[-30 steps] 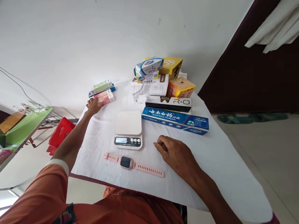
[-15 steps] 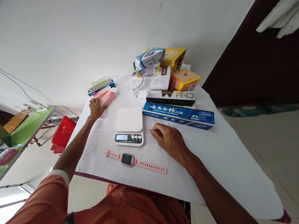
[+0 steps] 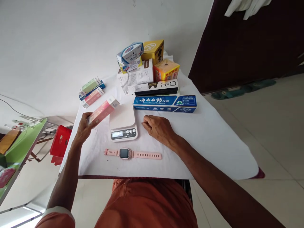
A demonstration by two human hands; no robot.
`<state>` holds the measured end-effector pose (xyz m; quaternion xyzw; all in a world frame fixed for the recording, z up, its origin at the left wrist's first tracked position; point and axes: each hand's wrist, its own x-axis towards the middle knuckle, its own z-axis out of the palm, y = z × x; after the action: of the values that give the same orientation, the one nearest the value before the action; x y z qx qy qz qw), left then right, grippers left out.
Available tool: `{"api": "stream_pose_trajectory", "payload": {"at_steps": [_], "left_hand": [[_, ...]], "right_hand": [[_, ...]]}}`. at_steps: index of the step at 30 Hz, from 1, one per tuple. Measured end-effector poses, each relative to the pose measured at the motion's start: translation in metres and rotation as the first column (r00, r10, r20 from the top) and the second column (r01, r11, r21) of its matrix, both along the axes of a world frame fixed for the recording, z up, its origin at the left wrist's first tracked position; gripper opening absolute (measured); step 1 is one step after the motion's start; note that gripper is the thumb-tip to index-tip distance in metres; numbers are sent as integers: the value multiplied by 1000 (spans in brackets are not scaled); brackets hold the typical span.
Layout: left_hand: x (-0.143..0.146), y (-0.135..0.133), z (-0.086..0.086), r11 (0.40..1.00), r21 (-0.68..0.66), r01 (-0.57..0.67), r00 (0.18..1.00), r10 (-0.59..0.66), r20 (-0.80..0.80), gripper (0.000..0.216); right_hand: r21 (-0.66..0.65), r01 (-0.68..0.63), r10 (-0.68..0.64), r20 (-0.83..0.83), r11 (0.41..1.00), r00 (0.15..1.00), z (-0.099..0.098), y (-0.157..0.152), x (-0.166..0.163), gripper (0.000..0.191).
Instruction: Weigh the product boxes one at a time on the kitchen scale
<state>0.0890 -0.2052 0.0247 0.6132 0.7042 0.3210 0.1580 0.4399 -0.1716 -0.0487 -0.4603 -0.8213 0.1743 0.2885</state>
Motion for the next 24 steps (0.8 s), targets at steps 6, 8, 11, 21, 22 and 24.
{"api": "stream_pose_trajectory", "payload": {"at_steps": [6,8,11,21,22,24], "left_hand": [[39,-9,-6,989,46,144,984,-138,-110,47],[44,-7,-10,984,48,171,977,-163,-134,46],[45,-6,-13,983,38,181,976,-175,-128,46],[41,-6,-16,985,31,169,985,-168,-52,48],[41,-6,-17,985,34,167,985,-166,-50,47],[41,-6,-17,985,39,167,985,-165,-52,47]], "right_hand": [[-16,9,-10,-32,1000,999,0,0,-1,25],[-42,5,-7,-36,999,999,1,-1,-1,23],[-110,16,-21,-39,994,999,5,0,2,23],[-285,-142,157,28,948,987,25,24,-6,49],[-291,-143,156,22,946,987,27,25,-9,48],[-299,-148,154,-2,943,988,28,26,-12,44]]}}
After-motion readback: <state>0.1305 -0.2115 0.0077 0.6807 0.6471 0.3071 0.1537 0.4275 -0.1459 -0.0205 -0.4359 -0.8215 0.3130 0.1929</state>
